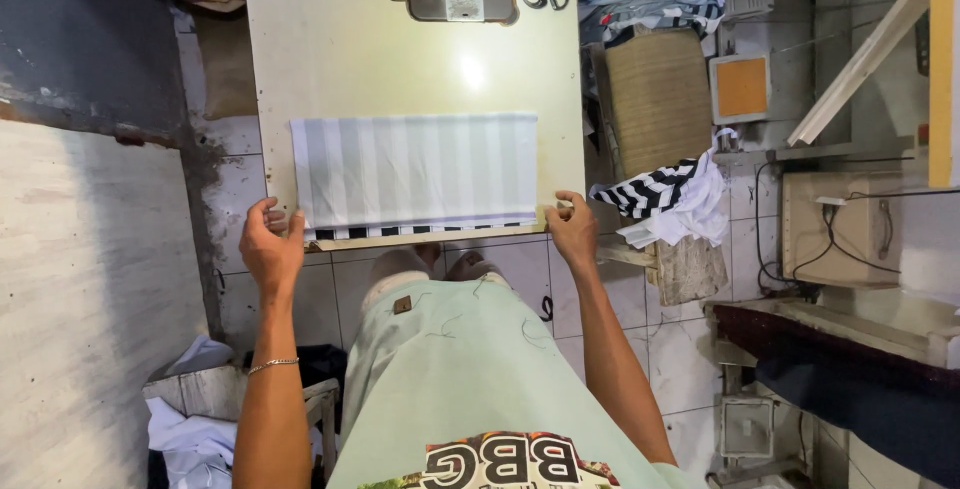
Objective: The person aligns a striped fabric on a table and uses scissors to cut it into smaller pieces. They repeatedly fold the fabric, trim the edges, and separate the cut sections.
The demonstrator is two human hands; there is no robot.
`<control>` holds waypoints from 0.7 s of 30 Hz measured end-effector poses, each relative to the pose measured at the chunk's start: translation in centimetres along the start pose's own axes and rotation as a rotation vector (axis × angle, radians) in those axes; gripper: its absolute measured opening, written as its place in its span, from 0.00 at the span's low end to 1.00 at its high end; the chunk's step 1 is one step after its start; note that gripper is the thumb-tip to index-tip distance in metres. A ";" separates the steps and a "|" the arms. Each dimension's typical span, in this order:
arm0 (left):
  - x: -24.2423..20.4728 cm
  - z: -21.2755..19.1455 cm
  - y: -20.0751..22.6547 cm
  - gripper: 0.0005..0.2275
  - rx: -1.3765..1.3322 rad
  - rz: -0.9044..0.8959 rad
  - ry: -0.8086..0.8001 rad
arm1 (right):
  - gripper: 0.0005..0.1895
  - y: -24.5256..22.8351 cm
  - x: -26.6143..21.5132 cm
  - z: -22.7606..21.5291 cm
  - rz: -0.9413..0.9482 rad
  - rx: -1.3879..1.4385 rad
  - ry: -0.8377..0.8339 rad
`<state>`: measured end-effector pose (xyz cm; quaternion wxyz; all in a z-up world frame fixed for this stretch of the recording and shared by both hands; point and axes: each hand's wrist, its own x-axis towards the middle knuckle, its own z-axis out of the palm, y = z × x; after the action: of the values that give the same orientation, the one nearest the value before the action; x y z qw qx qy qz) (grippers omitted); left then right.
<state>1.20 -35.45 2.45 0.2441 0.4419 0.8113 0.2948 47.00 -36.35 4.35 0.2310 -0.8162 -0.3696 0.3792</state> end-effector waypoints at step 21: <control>-5.8 0.0 5.1 0.15 0.132 0.465 -0.130 | 0.15 -17.3 24.5 1.9 -0.651 -0.581 0.155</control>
<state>6.98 -38.20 6.77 0.1919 0.6498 0.6879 0.2603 48.86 -6.35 3.52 0.1265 -0.7144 -0.6802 0.1049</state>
